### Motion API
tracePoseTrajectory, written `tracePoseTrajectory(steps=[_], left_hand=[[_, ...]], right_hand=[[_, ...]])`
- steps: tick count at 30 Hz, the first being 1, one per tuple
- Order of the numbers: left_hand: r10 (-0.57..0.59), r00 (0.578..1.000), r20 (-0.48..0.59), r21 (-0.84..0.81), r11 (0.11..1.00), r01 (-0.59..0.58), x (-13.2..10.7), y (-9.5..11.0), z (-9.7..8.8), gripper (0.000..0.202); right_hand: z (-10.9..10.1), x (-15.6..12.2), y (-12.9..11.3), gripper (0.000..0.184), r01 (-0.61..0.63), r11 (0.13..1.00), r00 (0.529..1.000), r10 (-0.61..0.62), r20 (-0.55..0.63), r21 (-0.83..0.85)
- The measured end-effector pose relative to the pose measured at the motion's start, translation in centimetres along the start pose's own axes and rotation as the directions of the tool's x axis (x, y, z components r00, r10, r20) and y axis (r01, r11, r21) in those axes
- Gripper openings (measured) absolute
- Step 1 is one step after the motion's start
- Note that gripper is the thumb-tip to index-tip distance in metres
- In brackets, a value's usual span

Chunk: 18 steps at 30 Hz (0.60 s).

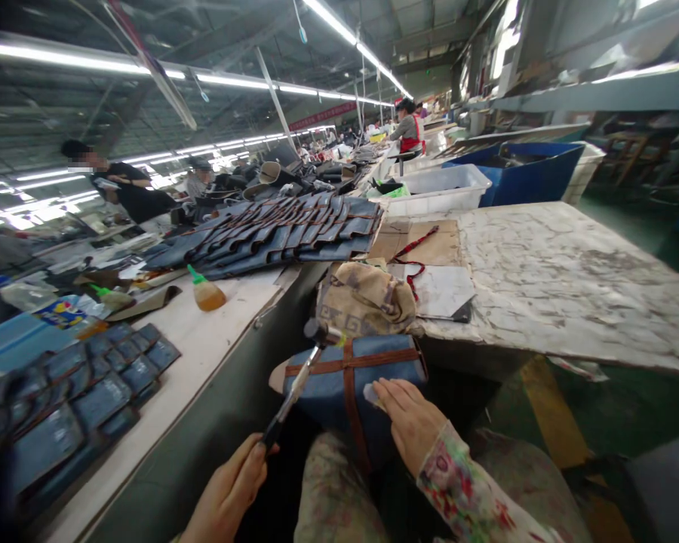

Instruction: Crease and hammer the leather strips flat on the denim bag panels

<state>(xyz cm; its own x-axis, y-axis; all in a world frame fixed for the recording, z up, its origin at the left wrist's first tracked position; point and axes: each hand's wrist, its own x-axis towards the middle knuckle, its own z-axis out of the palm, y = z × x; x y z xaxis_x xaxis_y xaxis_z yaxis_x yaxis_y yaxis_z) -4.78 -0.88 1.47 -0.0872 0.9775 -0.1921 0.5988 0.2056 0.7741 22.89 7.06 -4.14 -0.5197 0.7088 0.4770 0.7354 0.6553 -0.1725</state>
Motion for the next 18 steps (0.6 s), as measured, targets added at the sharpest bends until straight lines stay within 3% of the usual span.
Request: tracePoseTrajectory(steps=[2,8,11,14,18], left_hand=[[0.017,0.999,-0.043,0.051,0.999,-0.014,-0.1,-0.1,-0.2,0.041],[0.016,0.999,-0.04,0.303,0.953,-0.003,0.8,-1.1,-1.0,0.033],[0.028,0.989,-0.146,0.408,0.913,0.034,2.5,-0.8,-4.1,0.032],[0.036,0.957,-0.287,0.553,0.822,0.135,5.2,-0.6,-8.5,0.037],[0.064,0.929,-0.365,0.677,0.703,0.218,9.0,-2.1,-13.7,0.041]], right_hand=[[0.1,-0.1,0.3,0.054,0.024,1.0,1.0,-0.024,-0.014,0.01],[0.2,0.0,0.9,0.059,0.012,0.998,0.999,-0.009,-0.037,0.069],[0.2,0.1,1.8,0.057,-0.024,0.996,0.998,0.028,-0.051,0.082],[0.3,0.5,3.8,0.05,-0.052,0.997,0.996,0.056,-0.073,0.05],[0.9,0.7,7.6,0.039,-0.087,0.996,0.99,0.09,-0.109,0.03]])
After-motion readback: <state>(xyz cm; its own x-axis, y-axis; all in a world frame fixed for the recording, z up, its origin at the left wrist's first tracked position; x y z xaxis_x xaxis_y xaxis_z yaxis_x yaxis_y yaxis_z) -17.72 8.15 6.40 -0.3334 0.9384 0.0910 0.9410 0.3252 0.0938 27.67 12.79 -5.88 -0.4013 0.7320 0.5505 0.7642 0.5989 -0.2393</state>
